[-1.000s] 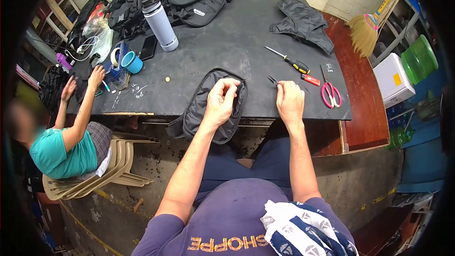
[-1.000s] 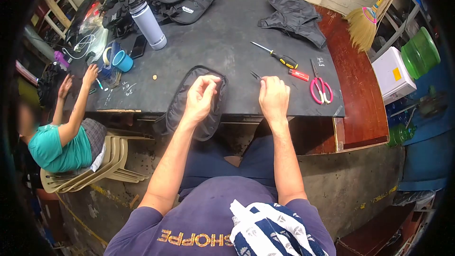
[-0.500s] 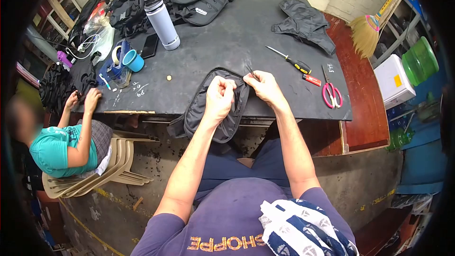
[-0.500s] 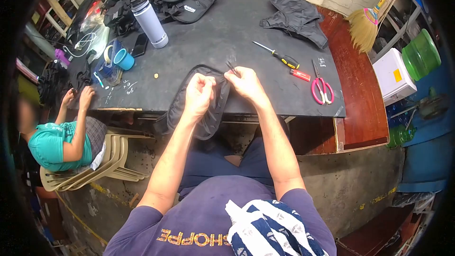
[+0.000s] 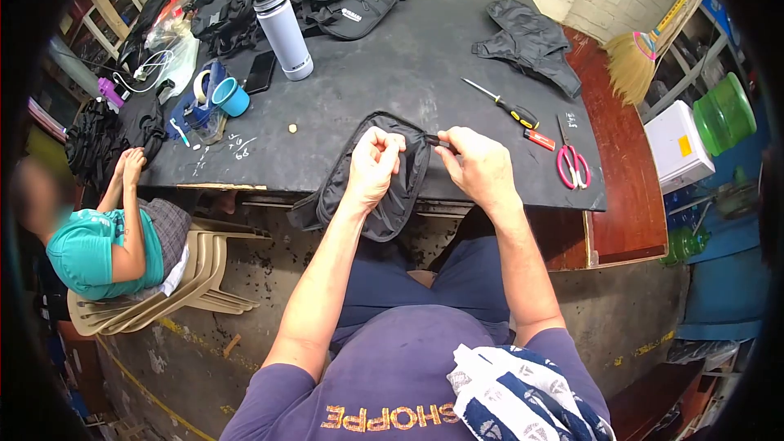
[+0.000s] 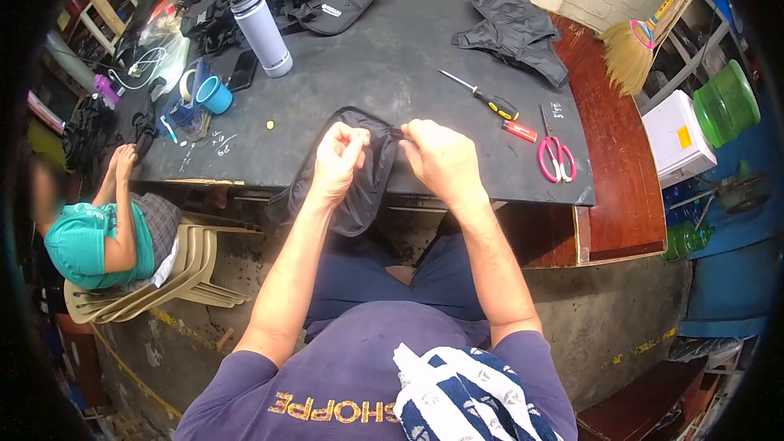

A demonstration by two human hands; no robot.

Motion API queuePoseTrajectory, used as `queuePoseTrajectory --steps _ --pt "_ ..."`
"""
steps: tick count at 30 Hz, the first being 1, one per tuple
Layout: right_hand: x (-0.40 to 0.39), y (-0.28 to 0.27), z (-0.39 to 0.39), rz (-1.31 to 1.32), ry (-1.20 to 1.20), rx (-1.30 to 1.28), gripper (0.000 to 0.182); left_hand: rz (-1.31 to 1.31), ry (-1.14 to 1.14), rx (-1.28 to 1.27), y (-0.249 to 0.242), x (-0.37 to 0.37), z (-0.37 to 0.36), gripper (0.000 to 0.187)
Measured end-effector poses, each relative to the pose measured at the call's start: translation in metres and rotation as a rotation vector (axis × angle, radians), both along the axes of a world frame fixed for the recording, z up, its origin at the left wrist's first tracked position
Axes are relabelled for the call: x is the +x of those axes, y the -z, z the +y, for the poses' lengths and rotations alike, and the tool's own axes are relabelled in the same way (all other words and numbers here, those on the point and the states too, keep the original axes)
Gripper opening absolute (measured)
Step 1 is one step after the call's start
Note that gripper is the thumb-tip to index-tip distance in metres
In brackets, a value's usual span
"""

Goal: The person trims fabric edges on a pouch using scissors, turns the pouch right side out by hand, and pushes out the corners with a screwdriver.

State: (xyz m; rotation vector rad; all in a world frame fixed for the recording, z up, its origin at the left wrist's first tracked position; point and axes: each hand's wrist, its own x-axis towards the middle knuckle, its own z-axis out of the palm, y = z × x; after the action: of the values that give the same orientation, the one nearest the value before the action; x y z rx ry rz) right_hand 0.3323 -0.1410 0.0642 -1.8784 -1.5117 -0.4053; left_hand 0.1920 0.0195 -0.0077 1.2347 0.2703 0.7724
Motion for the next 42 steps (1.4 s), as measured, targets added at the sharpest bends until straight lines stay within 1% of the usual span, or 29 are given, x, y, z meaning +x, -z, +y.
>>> queuePoseTrajectory --steps 5,8,12,16,21,24,25,28,29,32,33,35,36,37,40,41,42 --pt "0.0 0.008 0.009 -0.069 0.019 0.004 0.018 -0.001 0.026 0.002 0.0 -0.004 0.004 0.014" --pt "-0.002 0.014 0.012 -0.084 0.068 -0.003 0.017 0.008 0.145 -0.05 -0.001 -0.011 0.009 0.015" --pt "-0.006 0.018 0.011 -0.092 0.126 -0.02 0.016 -0.029 0.102 0.028 -0.001 -0.007 0.002 0.016" --pt "-0.006 0.02 0.009 -0.148 0.132 -0.071 0.015 0.005 0.088 0.037 -0.006 -0.005 -0.005 0.018" --pt "-0.003 0.027 0.01 -0.176 0.124 -0.133 0.015 -0.013 0.087 0.052 -0.005 -0.005 -0.004 0.018" --pt "-0.002 0.025 0.013 -0.045 0.07 0.071 0.018 0.034 0.104 0.021 -0.004 -0.006 -0.001 0.017" --pt "-0.002 0.024 0.015 -0.045 0.069 0.07 0.018 0.033 0.102 0.021 -0.004 -0.006 0.0 0.017" --pt "-0.001 0.018 0.022 0.499 0.195 0.081 0.022 0.075 0.051 0.02 -0.005 -0.003 0.0 0.016" --pt "0.004 0.018 0.025 0.5 0.198 0.084 0.022 0.076 0.055 0.021 -0.007 -0.001 -0.002 0.016" --pt "0.032 0.023 0.04 0.786 0.104 -0.313 0.037 0.138 -0.045 0.018 -0.011 0.008 -0.011 0.013" --pt "0.038 0.029 0.045 0.784 0.103 -0.311 0.037 0.136 -0.045 0.021 -0.012 0.011 -0.013 0.013" --pt "0.046 0.047 0.053 0.924 0.005 -0.26 0.029 0.212 -0.16 0.188 -0.006 0.015 -0.016 0.013" --pt "0.05 0.054 0.055 0.993 -0.045 -0.233 0.028 0.249 -0.218 0.272 -0.003 0.017 -0.016 0.014" --pt "0.048 0.052 0.055 0.993 -0.044 -0.234 0.028 0.25 -0.217 0.271 -0.005 0.016 -0.017 0.014" --pt "0.038 0.05 0.05 1.138 -0.073 -0.271 0.026 0.267 -0.241 0.359 -0.01 0.016 -0.021 0.023" --pt "0.036 0.049 0.049 1.139 -0.071 -0.268 0.026 0.267 -0.238 0.361 -0.011 0.016 -0.021 0.023" --pt "0.034 0.049 0.047 1.332 -0.126 -0.221 0.026 0.258 -0.241 0.343 -0.011 0.017 -0.021 0.025"
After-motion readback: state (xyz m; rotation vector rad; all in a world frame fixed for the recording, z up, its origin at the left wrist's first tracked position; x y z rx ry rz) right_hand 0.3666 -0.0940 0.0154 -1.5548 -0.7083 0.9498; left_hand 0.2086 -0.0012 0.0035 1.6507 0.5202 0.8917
